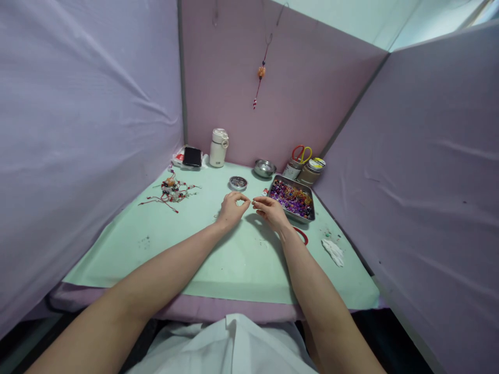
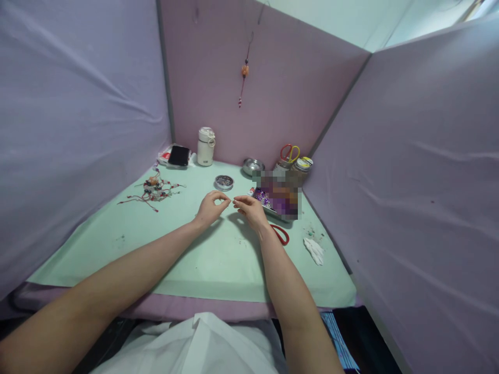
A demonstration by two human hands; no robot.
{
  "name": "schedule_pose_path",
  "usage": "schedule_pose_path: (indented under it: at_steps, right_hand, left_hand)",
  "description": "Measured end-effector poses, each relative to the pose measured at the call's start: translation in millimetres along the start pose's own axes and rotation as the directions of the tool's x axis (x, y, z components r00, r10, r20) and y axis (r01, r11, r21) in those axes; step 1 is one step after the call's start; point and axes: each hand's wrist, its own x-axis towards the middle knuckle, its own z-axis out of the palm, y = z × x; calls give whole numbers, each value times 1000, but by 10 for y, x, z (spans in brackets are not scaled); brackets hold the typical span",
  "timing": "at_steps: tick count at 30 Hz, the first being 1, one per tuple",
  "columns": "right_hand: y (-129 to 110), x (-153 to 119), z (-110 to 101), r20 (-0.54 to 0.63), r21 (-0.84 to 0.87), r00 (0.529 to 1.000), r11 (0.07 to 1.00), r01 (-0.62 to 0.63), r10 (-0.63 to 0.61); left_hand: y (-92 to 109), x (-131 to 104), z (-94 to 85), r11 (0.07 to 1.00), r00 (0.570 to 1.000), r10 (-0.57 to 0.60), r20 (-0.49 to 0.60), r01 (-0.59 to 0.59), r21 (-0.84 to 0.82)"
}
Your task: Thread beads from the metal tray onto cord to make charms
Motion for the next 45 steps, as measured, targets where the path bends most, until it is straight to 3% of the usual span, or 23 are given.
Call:
schedule_pose_path:
  at_steps: [20,29,40,45]
  right_hand:
    - [22,5,0,15,-62,999,997,36,-35]
    - [64,35,5,52,-170,985,970,172,-166]
    - [51,13,51,65,-414,915,823,388,-399]
    - [101,56,18,86,-425,913,814,396,-399]
  left_hand:
    - [1,-2,11,999,1000,-21,24,20,31]
    - [5,-5,3,1000,998,-3,65,4,-3]
    - [-61,33,7,964,954,-205,221,236,-124]
    - [-85,38,17,946,946,-221,236,266,-183]
